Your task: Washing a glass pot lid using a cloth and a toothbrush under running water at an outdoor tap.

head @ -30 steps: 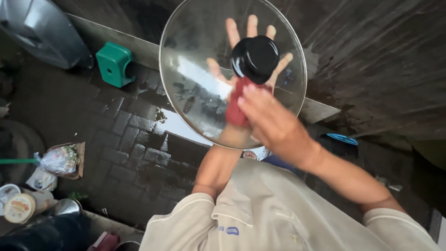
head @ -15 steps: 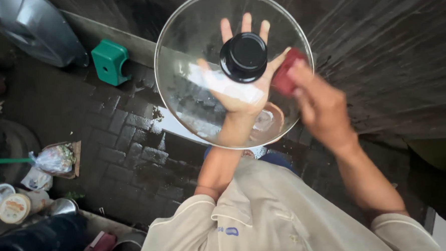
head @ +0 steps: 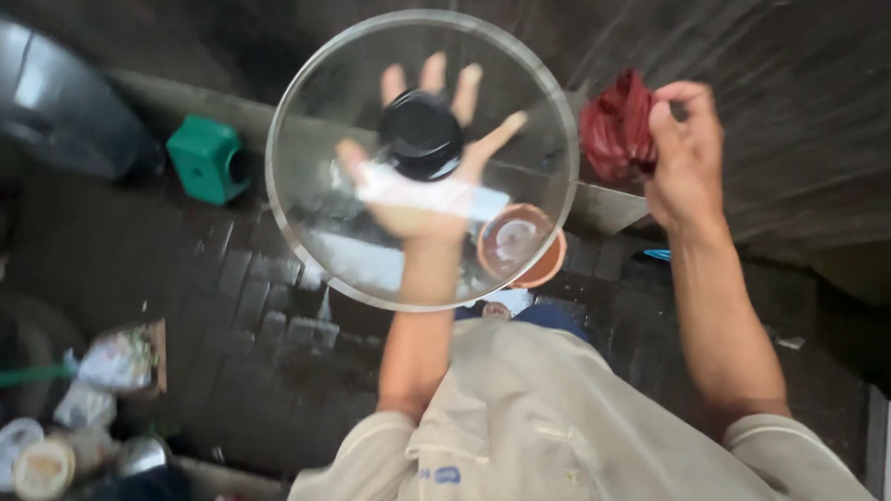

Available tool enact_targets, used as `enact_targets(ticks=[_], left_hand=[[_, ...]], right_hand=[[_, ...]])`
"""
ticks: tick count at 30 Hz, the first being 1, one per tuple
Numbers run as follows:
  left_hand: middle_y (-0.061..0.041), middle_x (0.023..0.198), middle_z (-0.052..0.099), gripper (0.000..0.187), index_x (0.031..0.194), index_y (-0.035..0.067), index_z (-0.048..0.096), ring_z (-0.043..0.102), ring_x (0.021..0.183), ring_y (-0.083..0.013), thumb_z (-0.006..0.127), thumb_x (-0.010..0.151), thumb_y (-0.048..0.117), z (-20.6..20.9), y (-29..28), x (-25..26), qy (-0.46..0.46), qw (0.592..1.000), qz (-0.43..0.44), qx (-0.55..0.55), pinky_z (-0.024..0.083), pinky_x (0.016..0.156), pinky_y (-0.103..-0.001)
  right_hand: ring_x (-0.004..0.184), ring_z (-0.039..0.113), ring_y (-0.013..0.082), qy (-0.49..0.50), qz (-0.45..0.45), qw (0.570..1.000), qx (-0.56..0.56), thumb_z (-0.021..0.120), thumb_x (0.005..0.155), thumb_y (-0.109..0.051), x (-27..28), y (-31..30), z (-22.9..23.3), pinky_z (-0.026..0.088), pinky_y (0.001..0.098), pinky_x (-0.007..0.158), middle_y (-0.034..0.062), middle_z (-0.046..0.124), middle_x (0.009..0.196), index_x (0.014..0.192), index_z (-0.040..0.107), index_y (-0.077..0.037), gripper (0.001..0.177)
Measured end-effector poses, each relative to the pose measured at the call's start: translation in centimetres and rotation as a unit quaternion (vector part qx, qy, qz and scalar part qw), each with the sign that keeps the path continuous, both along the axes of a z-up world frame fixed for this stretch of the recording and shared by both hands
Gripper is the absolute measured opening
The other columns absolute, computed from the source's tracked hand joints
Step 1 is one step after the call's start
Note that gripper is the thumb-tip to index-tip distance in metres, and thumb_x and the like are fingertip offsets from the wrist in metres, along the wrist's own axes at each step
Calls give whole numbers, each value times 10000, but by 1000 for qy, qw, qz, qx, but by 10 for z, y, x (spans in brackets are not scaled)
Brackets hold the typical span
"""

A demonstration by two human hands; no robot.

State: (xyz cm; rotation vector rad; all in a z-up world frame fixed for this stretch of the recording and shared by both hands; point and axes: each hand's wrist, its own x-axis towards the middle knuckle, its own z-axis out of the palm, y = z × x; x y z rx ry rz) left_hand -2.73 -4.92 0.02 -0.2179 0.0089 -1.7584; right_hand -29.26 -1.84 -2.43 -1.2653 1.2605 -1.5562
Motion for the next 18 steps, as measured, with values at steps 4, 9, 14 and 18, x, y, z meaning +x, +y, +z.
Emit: enact_targets(ticks=[4,9,14,18], left_hand=[[-148,1670,328,798,1552,210,438,194,1589,-434,503,948,726,-31,-1,27,-23,996,-3,-81,63,1177,-875],[-161,1698,258,859,1510,167,439,116,1627,-465,453,879,750,-18,4,47,-9,999,51,18,41,1152,-922],[-119,1762,126,889,1556,177,377,56,1616,-469,316,930,805,-12,8,58,-7,992,117,39,48,1096,-929],[-137,1750,128,885,1577,198,341,62,1599,-481,325,923,794,-5,11,59,-5,992,119,35,53,1082,-924]], right_hand=[[1004,684,270,-393,90,909,105,550,1171,-308,-56,-14,-68,571,439,859,132,736,1183,1258,684,-33,318],[1195,664,342,-513,203,821,147,486,1062,-441,-37,3,-24,564,693,1019,94,681,1284,1312,627,-92,452],[1318,642,347,-316,274,902,108,607,846,-39,-41,15,-11,543,458,1056,200,592,1500,1560,510,-2,721],[1176,676,339,-204,258,941,83,609,841,89,-22,25,35,590,445,949,241,600,1406,1489,455,-66,684]])
